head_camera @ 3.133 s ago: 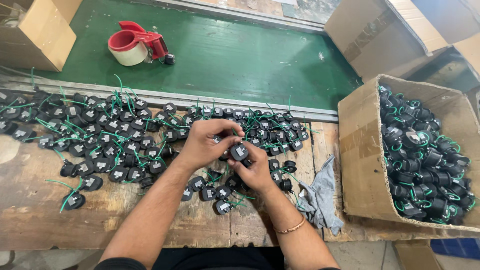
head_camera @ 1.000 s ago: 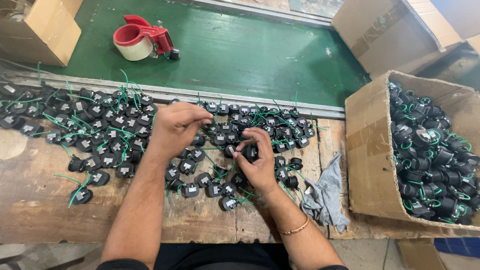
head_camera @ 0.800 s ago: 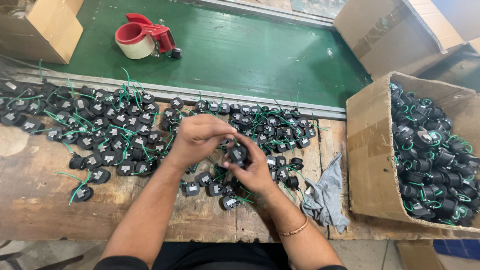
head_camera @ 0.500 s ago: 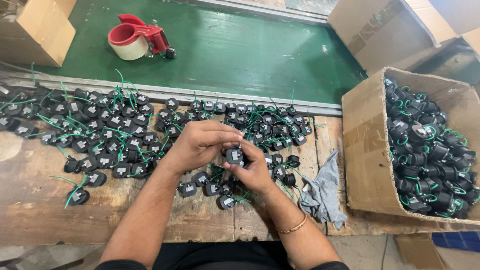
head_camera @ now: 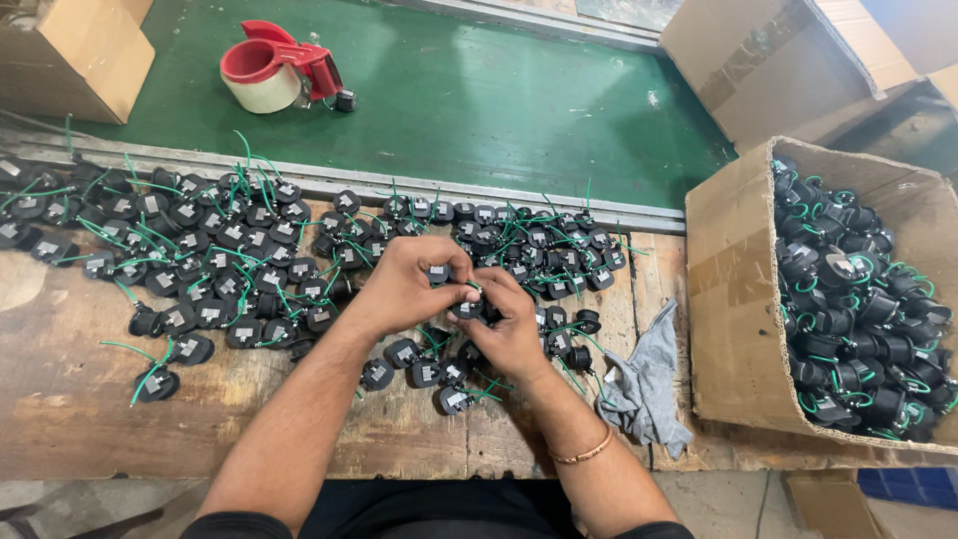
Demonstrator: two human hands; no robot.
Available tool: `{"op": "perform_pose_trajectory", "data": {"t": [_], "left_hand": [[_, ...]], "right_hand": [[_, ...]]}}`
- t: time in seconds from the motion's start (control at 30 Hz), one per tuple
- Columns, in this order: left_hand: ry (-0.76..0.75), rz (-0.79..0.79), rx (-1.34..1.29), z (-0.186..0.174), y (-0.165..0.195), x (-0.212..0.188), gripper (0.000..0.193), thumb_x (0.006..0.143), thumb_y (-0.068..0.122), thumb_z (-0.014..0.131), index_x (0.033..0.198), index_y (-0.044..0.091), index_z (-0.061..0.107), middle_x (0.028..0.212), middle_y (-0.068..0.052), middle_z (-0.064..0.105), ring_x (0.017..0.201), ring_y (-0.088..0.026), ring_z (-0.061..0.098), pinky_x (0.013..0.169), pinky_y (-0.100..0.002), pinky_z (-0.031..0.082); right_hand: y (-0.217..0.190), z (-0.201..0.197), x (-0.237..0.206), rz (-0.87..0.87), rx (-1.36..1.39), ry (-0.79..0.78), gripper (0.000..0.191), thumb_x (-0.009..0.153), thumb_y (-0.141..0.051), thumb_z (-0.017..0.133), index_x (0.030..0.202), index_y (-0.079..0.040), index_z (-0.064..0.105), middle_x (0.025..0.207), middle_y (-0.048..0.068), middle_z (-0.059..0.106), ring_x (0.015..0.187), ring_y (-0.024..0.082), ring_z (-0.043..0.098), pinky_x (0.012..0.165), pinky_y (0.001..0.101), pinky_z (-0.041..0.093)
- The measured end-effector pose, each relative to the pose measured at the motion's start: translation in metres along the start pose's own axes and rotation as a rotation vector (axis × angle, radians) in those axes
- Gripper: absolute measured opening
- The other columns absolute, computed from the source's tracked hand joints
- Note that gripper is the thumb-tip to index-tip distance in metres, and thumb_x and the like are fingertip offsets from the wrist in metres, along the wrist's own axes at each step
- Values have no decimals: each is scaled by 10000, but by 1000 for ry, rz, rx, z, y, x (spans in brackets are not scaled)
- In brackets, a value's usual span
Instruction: The person picks up black plug-shaped components with green wires from the workbench, twists and folds the wire against each unit by hand, and places the finished units into a cardboard box beside the bench, working through the pile one unit at a time.
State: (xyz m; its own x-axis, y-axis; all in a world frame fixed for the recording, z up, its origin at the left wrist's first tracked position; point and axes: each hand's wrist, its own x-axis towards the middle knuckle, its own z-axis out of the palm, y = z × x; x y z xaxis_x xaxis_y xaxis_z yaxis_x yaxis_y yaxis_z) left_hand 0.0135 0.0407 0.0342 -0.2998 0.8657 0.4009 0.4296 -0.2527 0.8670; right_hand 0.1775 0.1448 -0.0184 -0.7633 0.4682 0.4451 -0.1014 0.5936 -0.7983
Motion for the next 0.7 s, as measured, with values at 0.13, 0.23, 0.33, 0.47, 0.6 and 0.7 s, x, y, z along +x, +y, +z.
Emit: {"op": "perform_pose_trajectory", "data": {"t": [0.13,0.23,0.33,0.47,0.6,0.7], "left_hand": [[-15,186,137,-12,-3,-3,260,732,143,906,837,42,690,824,-48,722,797,-174,693,723,-314,550],[18,49,117,-44,-9,-6,232,762,151,887,920,69,737,910,-31,761,879,-174,748,800,-320,578],[43,114,553,-75,-18,-13,337,708,124,863,1028,81,767,1132,-68,743,1132,-279,657,960,-411,517],[112,22,891,-79,-33,-18,296,579,177,877,872,182,834,1234,-75,717,1205,-307,608,946,-430,493],[244,-40,846,-78,-36,-13,129,703,152,844,828,183,831,1126,-12,741,1120,-250,642,918,-407,520],[354,-30,758,-75,-29,-12,112,801,99,823,899,152,828,1076,-19,754,1043,-246,666,856,-387,536]], "right_hand": [[-5,-2,0,-67,-7,34,392,714,-28,861,1065,3,689,1117,117,647,1052,224,660,915,320,543],[-7,-2,-2,-136,36,6,341,782,-9,820,1083,-35,660,1126,90,669,1115,208,656,1002,344,528],[-7,0,-3,136,276,-6,358,858,14,750,1185,-27,611,1120,69,657,1032,157,622,922,313,533],[-3,1,-1,275,591,-20,501,895,26,652,1351,-121,507,1152,39,608,958,113,624,735,270,608],[3,2,-4,143,482,-64,347,957,76,610,1274,-61,631,1199,62,571,1004,128,642,775,285,639],[8,5,-5,97,426,-22,240,990,87,620,1187,-22,703,1190,67,559,1007,135,648,813,296,642]]}}
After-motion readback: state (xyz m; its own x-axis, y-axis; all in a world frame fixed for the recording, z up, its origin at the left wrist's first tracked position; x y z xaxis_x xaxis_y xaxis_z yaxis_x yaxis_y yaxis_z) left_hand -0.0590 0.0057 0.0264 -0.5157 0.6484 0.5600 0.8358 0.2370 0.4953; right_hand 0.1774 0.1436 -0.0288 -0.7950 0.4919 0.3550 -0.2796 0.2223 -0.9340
